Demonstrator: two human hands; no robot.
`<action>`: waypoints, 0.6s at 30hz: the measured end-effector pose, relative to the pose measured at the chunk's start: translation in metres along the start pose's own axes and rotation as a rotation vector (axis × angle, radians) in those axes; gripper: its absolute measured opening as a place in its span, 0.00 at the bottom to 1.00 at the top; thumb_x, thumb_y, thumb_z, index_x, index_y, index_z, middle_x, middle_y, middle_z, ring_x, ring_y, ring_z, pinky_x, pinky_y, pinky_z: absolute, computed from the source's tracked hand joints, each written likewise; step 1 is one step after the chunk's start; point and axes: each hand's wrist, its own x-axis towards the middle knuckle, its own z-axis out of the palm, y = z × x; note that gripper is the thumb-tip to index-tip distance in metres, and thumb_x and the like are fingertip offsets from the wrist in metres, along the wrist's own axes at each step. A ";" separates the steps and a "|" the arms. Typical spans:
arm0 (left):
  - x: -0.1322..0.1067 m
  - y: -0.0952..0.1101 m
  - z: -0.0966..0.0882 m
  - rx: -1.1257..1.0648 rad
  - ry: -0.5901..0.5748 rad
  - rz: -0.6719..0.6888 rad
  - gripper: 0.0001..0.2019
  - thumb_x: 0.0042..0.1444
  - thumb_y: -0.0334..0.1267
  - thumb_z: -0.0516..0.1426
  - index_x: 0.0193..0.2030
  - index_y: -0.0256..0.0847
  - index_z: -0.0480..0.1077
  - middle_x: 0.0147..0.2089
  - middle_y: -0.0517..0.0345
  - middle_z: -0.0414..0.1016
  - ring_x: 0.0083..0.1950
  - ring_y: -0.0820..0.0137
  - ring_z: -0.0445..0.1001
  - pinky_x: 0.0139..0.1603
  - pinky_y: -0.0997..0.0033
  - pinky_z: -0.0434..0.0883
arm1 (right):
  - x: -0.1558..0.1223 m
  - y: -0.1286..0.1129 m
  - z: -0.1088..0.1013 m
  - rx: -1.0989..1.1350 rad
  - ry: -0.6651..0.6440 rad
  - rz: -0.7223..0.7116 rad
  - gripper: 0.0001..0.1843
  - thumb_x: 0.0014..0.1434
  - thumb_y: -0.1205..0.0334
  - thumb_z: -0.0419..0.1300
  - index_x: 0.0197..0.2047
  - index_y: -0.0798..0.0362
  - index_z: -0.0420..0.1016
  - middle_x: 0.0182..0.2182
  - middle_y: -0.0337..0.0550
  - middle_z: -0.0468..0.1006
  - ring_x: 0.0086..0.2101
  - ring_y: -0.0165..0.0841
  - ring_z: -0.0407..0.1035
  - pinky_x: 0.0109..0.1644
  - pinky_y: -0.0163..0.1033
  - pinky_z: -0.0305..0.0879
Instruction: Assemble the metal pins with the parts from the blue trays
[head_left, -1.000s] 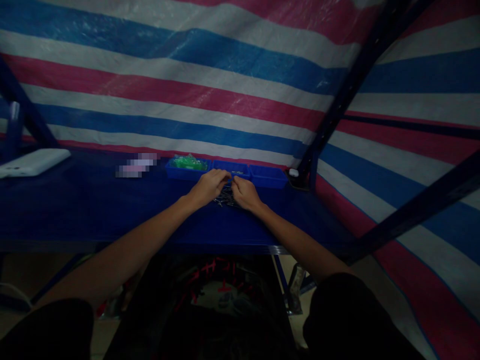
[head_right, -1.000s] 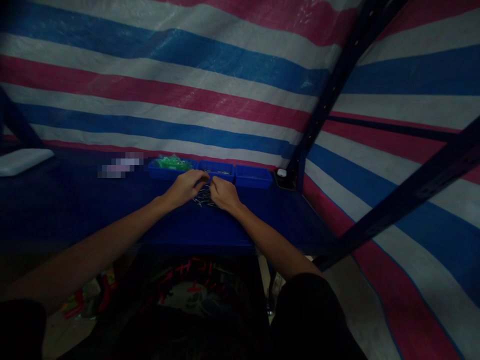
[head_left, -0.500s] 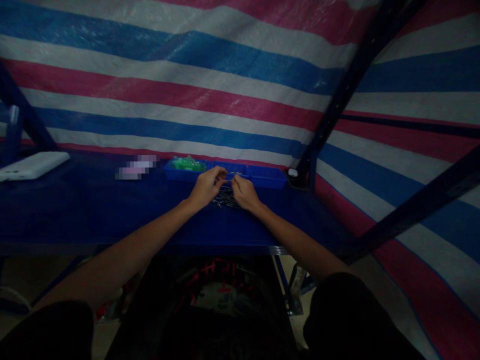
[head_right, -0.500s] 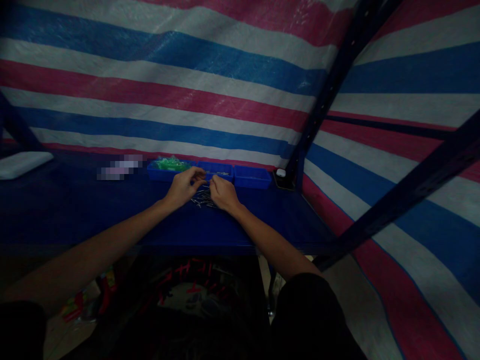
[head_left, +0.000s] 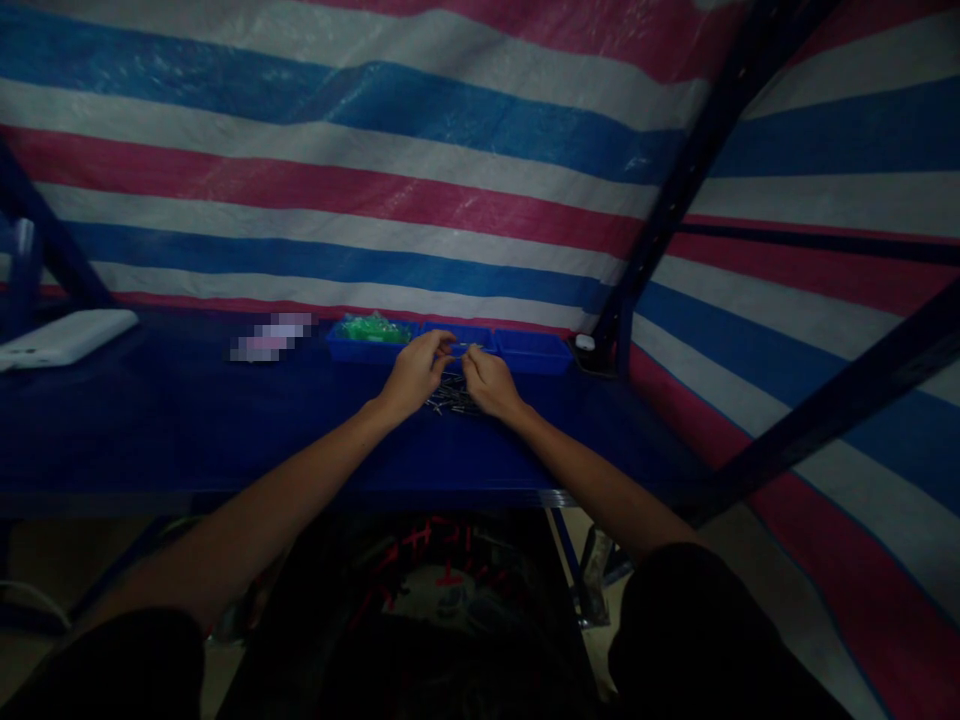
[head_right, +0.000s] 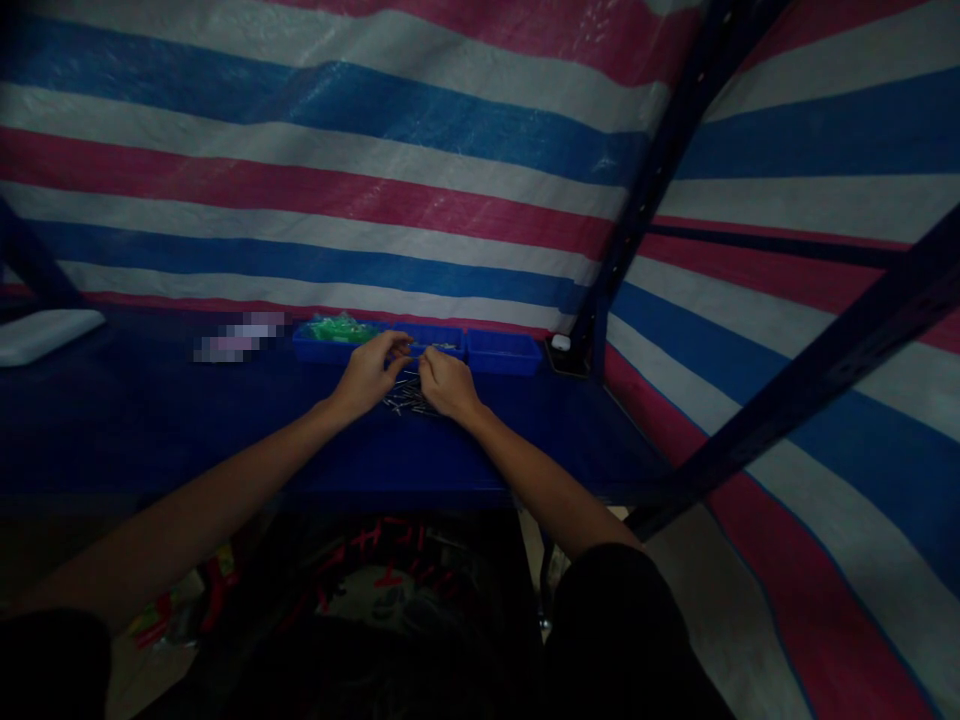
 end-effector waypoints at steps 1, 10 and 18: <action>0.000 -0.001 0.001 -0.001 -0.006 -0.002 0.10 0.51 0.29 0.55 0.41 0.39 0.67 0.37 0.55 0.71 0.40 0.67 0.70 0.47 0.65 0.65 | 0.000 0.000 0.000 -0.030 -0.006 0.004 0.13 0.62 0.62 0.42 0.29 0.52 0.61 0.25 0.40 0.70 0.28 0.31 0.64 0.33 0.34 0.53; 0.006 -0.006 0.005 -0.301 0.135 -0.274 0.13 0.45 0.29 0.60 0.38 0.38 0.65 0.30 0.59 0.71 0.33 0.71 0.72 0.39 0.68 0.68 | -0.003 -0.004 -0.002 -0.167 0.004 -0.024 0.13 0.62 0.61 0.43 0.30 0.52 0.64 0.28 0.41 0.73 0.29 0.31 0.65 0.32 0.34 0.50; 0.006 -0.007 0.010 -0.652 0.273 -0.530 0.15 0.40 0.27 0.61 0.37 0.36 0.64 0.28 0.61 0.70 0.32 0.73 0.72 0.40 0.69 0.69 | -0.005 -0.008 -0.002 -0.173 0.018 -0.067 0.12 0.62 0.62 0.44 0.32 0.53 0.67 0.29 0.41 0.74 0.31 0.31 0.67 0.34 0.34 0.53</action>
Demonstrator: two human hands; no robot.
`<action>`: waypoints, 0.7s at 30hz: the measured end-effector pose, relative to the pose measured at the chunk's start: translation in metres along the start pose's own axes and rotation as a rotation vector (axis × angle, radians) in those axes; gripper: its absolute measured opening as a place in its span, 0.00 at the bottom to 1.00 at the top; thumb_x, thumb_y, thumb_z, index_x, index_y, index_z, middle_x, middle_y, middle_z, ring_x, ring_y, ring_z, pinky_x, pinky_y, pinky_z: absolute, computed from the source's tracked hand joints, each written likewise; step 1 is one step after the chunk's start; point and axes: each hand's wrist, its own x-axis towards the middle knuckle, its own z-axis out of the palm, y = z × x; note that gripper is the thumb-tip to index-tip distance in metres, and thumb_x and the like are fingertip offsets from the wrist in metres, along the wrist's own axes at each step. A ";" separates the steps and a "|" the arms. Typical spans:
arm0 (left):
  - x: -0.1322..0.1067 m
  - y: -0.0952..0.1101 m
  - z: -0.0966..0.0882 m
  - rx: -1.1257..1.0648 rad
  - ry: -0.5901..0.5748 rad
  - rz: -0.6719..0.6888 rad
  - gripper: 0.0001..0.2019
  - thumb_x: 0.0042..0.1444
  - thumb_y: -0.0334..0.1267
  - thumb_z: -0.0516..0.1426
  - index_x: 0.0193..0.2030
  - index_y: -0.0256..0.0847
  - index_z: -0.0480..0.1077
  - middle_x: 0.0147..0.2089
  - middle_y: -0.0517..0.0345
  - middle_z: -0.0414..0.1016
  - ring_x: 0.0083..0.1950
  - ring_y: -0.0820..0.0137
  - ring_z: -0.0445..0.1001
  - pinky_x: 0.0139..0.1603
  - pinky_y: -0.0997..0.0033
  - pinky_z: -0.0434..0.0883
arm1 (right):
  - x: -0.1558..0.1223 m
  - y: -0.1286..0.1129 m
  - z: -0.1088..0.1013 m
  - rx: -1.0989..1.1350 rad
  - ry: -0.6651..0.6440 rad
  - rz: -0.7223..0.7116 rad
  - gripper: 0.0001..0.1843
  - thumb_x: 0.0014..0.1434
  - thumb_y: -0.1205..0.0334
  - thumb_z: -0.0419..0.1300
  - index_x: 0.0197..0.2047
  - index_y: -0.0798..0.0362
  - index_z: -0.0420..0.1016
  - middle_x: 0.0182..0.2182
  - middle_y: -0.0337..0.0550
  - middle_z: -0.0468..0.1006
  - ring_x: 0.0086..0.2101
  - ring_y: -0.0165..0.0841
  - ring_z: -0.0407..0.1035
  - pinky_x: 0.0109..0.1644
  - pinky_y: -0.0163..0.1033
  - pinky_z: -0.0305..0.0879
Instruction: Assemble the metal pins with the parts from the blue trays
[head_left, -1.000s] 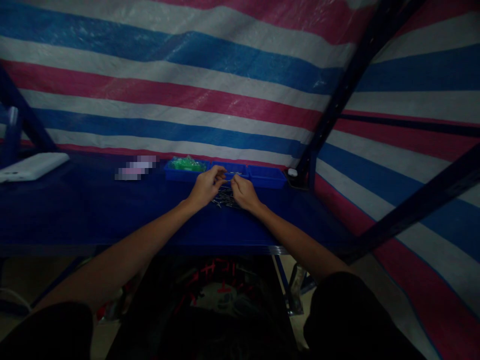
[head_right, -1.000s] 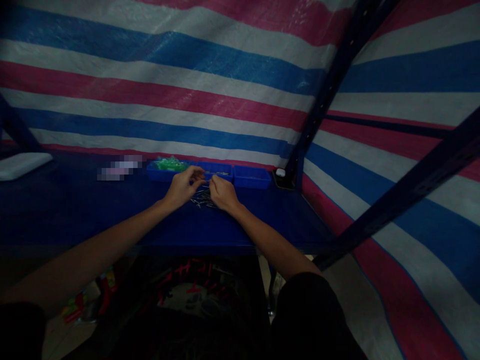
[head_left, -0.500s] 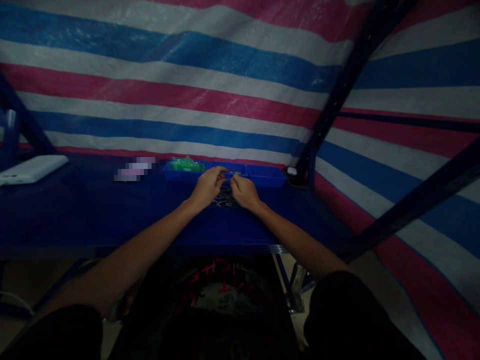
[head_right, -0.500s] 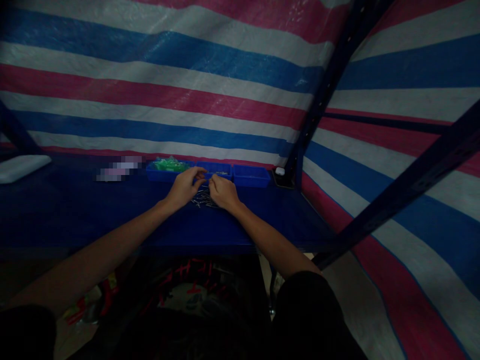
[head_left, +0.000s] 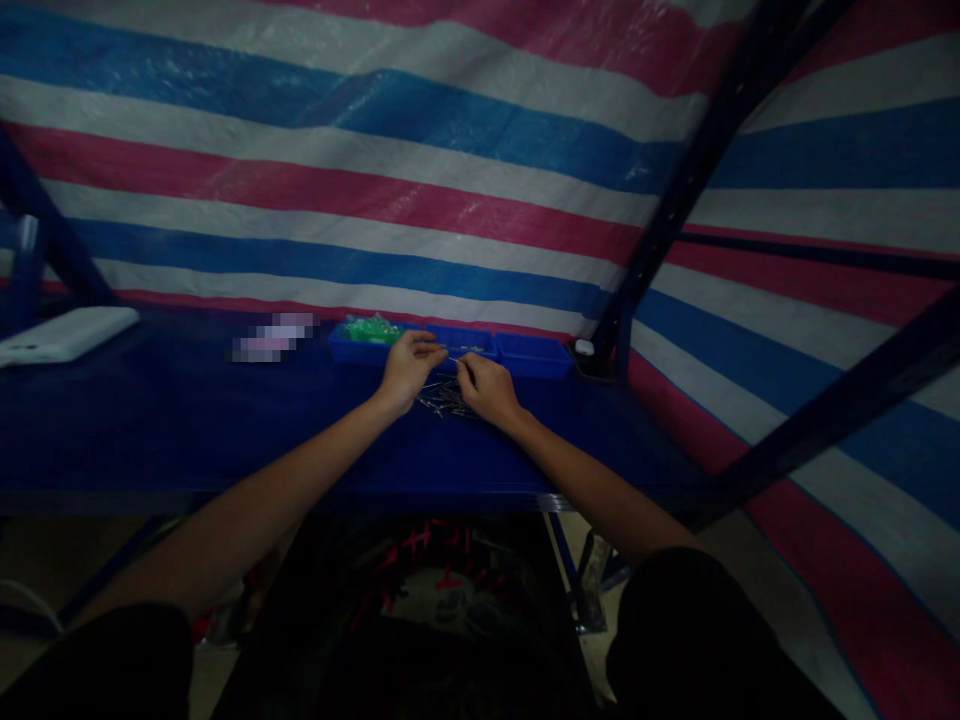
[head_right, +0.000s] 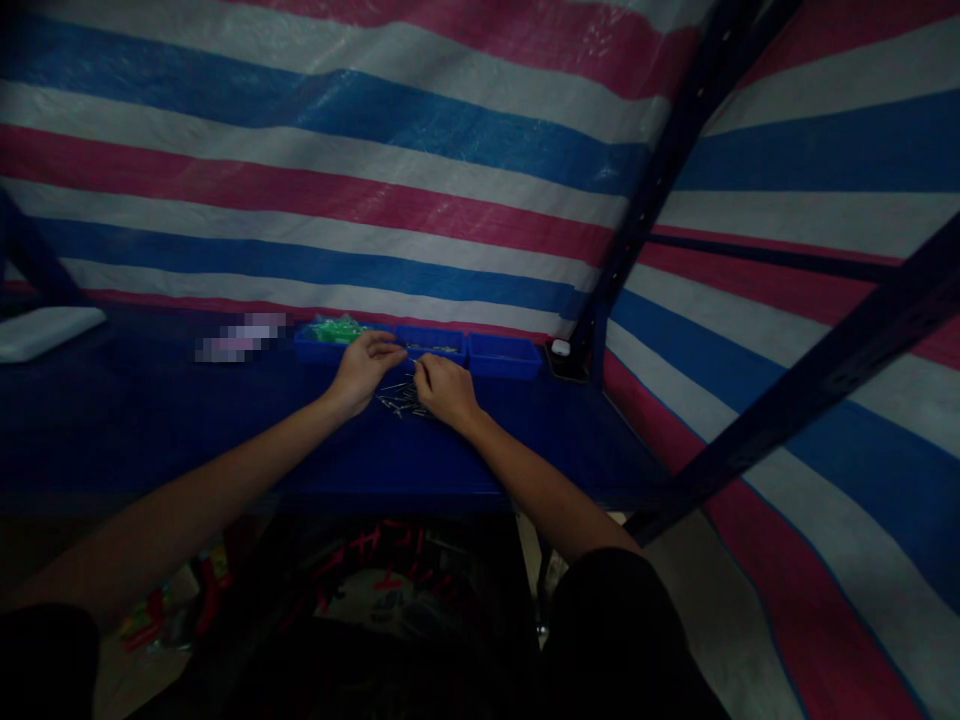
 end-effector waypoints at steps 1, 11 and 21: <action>-0.001 0.001 0.001 -0.044 0.014 -0.025 0.15 0.40 0.27 0.61 0.37 0.36 0.64 0.28 0.61 0.70 0.32 0.73 0.72 0.40 0.69 0.69 | 0.000 0.000 0.000 -0.003 -0.004 -0.001 0.13 0.62 0.62 0.44 0.32 0.53 0.67 0.29 0.42 0.75 0.31 0.31 0.67 0.34 0.34 0.53; -0.003 -0.004 0.002 0.095 -0.010 0.141 0.08 0.43 0.31 0.59 0.32 0.36 0.66 0.31 0.58 0.70 0.34 0.72 0.70 0.40 0.70 0.68 | -0.002 -0.001 0.002 -0.131 -0.041 -0.027 0.13 0.62 0.62 0.44 0.33 0.53 0.67 0.29 0.43 0.75 0.31 0.31 0.67 0.32 0.34 0.52; -0.006 0.001 -0.004 0.482 -0.153 0.376 0.04 0.49 0.28 0.54 0.33 0.37 0.67 0.31 0.58 0.72 0.31 0.72 0.70 0.35 0.71 0.68 | -0.004 0.000 0.001 -0.242 -0.115 -0.062 0.14 0.62 0.62 0.44 0.33 0.54 0.69 0.30 0.45 0.75 0.31 0.32 0.67 0.34 0.35 0.53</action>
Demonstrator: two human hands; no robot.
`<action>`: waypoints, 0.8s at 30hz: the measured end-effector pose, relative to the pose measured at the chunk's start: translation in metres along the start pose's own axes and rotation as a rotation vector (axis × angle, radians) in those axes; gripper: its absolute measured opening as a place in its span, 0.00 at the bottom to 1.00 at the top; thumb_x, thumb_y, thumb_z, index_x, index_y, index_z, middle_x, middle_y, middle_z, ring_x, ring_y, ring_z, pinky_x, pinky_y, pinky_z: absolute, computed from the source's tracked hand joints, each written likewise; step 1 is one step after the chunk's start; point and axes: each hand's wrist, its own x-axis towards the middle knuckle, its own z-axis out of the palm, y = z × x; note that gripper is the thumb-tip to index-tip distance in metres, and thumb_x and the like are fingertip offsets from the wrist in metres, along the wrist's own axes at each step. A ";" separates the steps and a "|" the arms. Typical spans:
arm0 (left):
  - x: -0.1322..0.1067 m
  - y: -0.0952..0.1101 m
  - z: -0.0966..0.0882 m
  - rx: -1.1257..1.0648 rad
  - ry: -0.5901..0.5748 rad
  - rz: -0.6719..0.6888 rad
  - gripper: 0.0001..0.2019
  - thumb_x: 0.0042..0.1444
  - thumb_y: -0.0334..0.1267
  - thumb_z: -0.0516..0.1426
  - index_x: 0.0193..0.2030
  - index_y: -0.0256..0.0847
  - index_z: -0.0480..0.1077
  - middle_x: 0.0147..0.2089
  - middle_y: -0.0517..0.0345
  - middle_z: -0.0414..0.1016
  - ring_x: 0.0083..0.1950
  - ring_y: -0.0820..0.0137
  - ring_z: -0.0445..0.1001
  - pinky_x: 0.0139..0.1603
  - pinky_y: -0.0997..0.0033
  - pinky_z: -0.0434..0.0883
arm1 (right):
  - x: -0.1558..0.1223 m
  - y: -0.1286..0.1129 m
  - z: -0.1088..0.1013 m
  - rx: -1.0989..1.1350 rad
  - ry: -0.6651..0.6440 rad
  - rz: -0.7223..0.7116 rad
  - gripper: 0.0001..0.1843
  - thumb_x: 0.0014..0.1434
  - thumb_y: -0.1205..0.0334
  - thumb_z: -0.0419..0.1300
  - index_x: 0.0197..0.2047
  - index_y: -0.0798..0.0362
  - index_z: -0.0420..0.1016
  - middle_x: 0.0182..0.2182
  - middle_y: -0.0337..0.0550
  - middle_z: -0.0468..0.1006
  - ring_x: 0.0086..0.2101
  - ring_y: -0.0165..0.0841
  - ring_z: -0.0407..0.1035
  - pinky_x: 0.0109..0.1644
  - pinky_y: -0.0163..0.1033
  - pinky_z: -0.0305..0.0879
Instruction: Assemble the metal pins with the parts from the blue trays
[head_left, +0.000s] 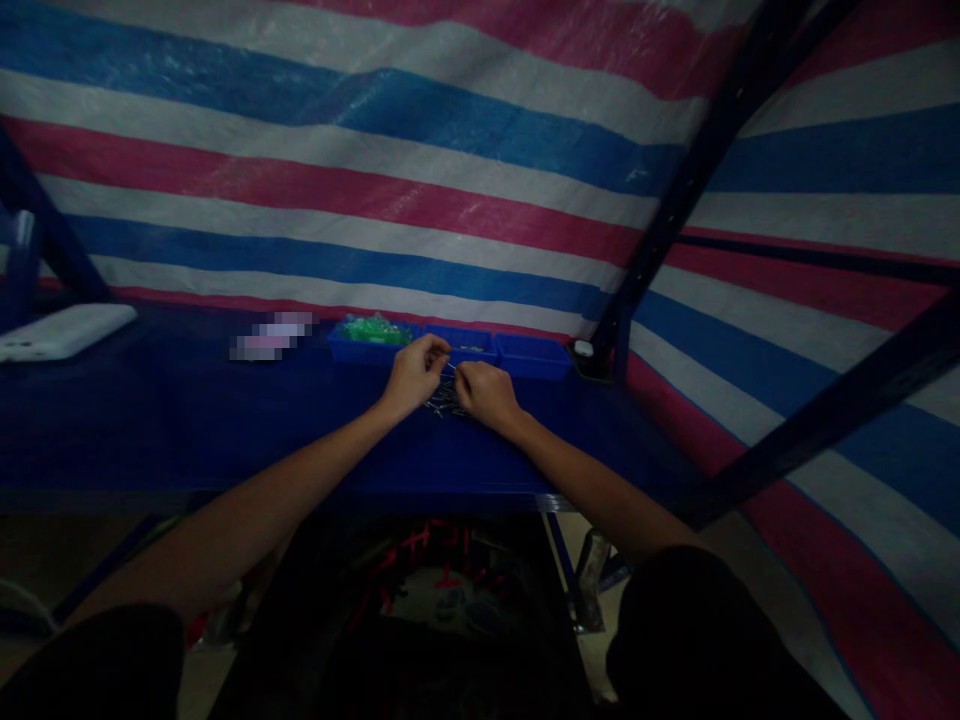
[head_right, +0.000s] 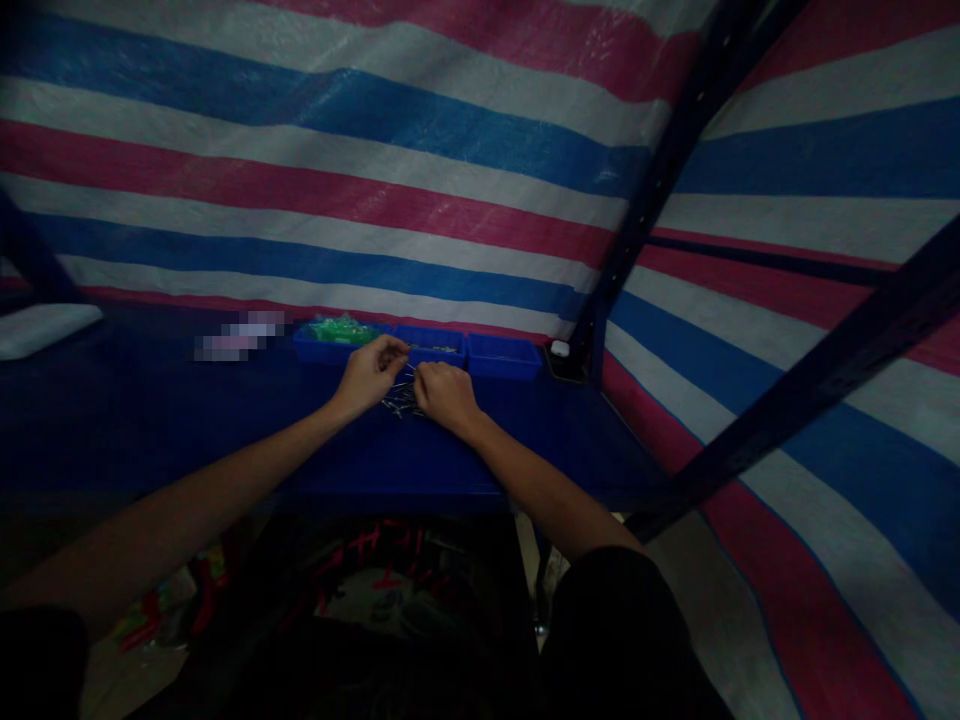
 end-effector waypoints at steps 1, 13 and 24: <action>0.000 0.001 -0.001 0.038 -0.003 0.033 0.05 0.49 0.28 0.53 0.33 0.37 0.67 0.31 0.58 0.72 0.31 0.72 0.70 0.36 0.71 0.68 | 0.000 0.000 0.000 -0.004 -0.007 0.003 0.14 0.62 0.62 0.44 0.33 0.54 0.69 0.30 0.45 0.75 0.31 0.32 0.67 0.34 0.35 0.53; 0.003 0.004 -0.008 0.223 -0.166 0.099 0.20 0.46 0.23 0.50 0.47 0.38 0.66 0.27 0.61 0.68 0.29 0.72 0.68 0.33 0.72 0.64 | 0.000 -0.006 -0.006 -0.021 -0.094 -0.006 0.14 0.60 0.62 0.45 0.36 0.55 0.71 0.33 0.47 0.76 0.34 0.34 0.68 0.35 0.36 0.55; 0.007 -0.005 -0.012 0.237 -0.214 0.106 0.09 0.48 0.27 0.51 0.34 0.40 0.71 0.31 0.57 0.73 0.30 0.70 0.69 0.35 0.70 0.66 | 0.000 -0.002 -0.004 0.006 -0.108 -0.005 0.13 0.61 0.61 0.45 0.36 0.54 0.70 0.31 0.46 0.76 0.32 0.34 0.69 0.33 0.35 0.55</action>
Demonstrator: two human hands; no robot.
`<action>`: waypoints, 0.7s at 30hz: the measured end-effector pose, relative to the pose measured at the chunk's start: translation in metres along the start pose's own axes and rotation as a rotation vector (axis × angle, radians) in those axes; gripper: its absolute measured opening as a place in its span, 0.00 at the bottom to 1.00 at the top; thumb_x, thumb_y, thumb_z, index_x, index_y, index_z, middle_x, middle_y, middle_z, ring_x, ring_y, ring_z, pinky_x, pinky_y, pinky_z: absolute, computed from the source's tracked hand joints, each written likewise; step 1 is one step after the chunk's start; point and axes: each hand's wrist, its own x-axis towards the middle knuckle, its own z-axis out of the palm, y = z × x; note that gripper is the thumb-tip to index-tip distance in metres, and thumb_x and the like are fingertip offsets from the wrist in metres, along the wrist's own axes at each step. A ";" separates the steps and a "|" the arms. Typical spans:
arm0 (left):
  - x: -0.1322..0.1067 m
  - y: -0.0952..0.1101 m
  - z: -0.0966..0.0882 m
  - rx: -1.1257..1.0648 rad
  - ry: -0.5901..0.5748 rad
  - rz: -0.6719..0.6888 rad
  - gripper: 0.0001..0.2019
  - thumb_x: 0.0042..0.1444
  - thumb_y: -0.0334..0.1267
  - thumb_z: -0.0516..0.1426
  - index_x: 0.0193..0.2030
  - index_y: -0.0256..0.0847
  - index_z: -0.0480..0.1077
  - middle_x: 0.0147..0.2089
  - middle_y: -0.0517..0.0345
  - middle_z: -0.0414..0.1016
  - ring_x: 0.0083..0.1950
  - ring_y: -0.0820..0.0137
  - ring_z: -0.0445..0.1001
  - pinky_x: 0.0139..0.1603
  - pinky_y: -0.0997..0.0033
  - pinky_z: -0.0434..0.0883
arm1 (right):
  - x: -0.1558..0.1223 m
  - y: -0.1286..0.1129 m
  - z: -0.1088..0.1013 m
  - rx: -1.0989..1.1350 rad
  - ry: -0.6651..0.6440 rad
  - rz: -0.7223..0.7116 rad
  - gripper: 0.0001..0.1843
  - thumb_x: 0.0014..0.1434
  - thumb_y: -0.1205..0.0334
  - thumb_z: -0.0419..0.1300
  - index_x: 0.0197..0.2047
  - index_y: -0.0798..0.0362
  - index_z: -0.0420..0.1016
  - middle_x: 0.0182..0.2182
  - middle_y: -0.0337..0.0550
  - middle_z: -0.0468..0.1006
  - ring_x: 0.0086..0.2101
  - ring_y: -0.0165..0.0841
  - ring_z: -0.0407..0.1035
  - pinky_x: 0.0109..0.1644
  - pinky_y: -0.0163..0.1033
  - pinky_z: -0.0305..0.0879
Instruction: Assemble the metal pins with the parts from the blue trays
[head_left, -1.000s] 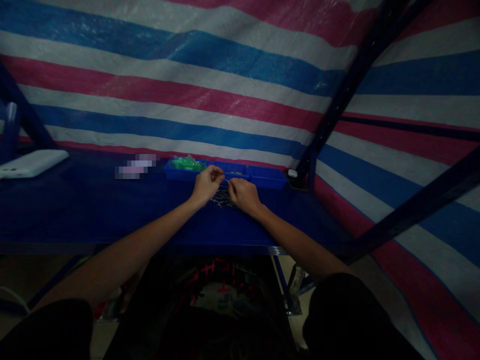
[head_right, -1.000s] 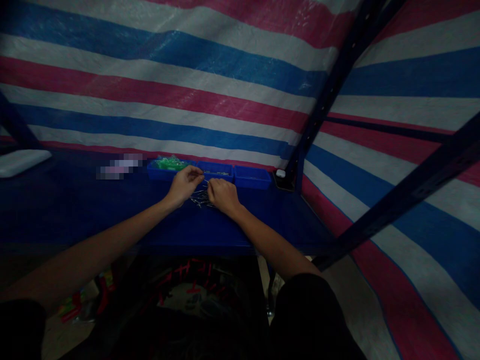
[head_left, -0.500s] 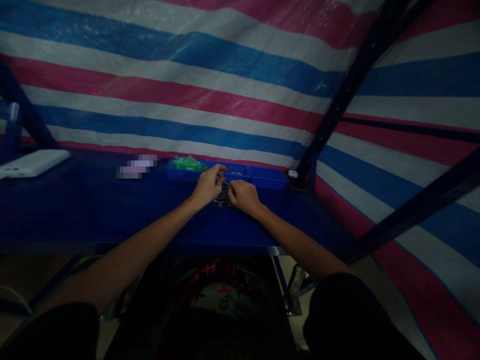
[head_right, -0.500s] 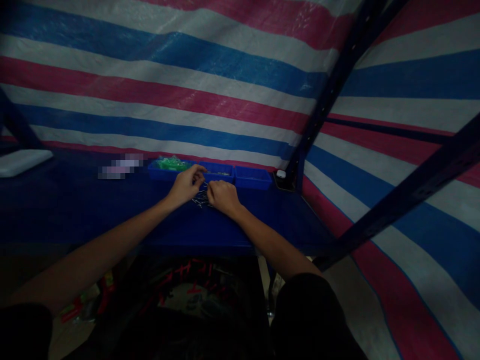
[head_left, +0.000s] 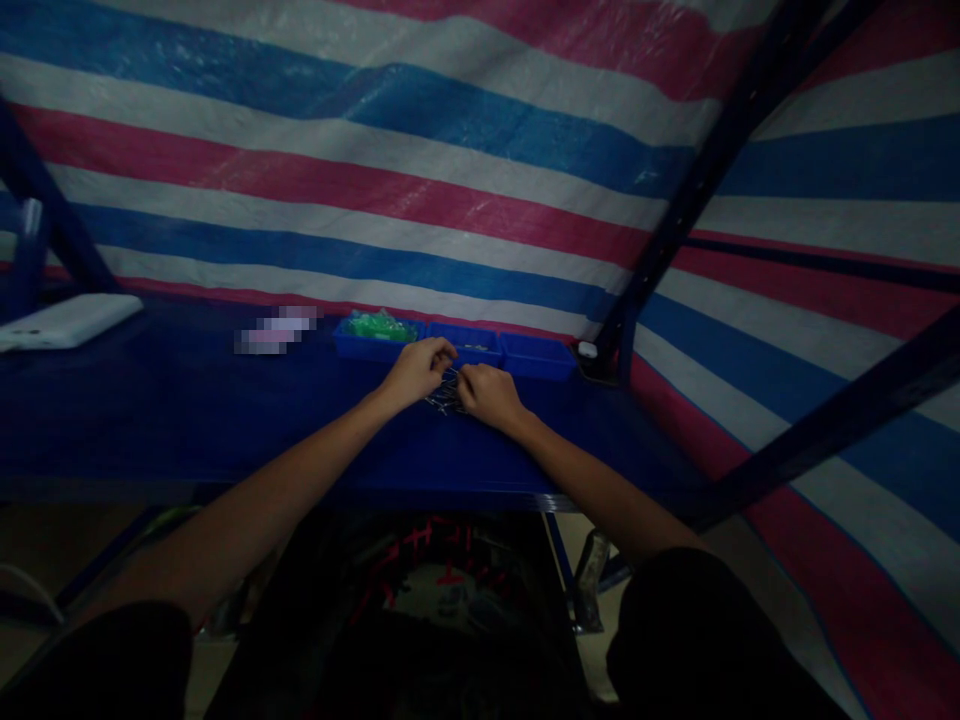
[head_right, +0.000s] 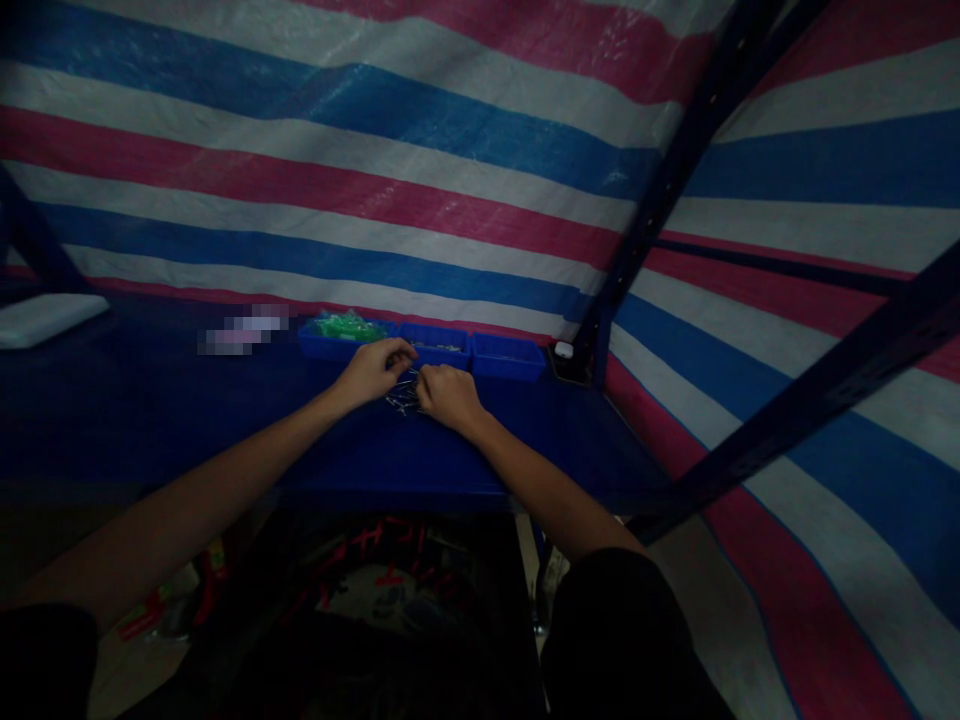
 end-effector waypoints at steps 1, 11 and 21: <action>0.001 0.001 -0.001 -0.014 0.007 -0.005 0.09 0.47 0.27 0.52 0.34 0.39 0.70 0.31 0.56 0.73 0.31 0.70 0.69 0.35 0.70 0.66 | 0.001 0.000 0.000 0.015 0.006 0.017 0.13 0.61 0.61 0.45 0.35 0.53 0.70 0.31 0.46 0.76 0.31 0.34 0.69 0.32 0.35 0.55; 0.004 -0.001 -0.008 0.020 0.005 0.039 0.06 0.49 0.29 0.54 0.33 0.40 0.70 0.33 0.55 0.73 0.37 0.66 0.69 0.43 0.64 0.64 | 0.006 0.013 0.001 0.337 0.120 0.096 0.13 0.62 0.58 0.45 0.38 0.52 0.68 0.24 0.39 0.73 0.25 0.30 0.65 0.29 0.33 0.52; 0.002 0.004 -0.006 0.043 0.039 0.051 0.07 0.54 0.31 0.50 0.37 0.40 0.68 0.34 0.55 0.74 0.36 0.66 0.69 0.41 0.65 0.64 | 0.008 0.016 0.004 0.432 0.224 0.089 0.11 0.61 0.59 0.46 0.43 0.54 0.64 0.25 0.38 0.71 0.24 0.29 0.65 0.28 0.32 0.53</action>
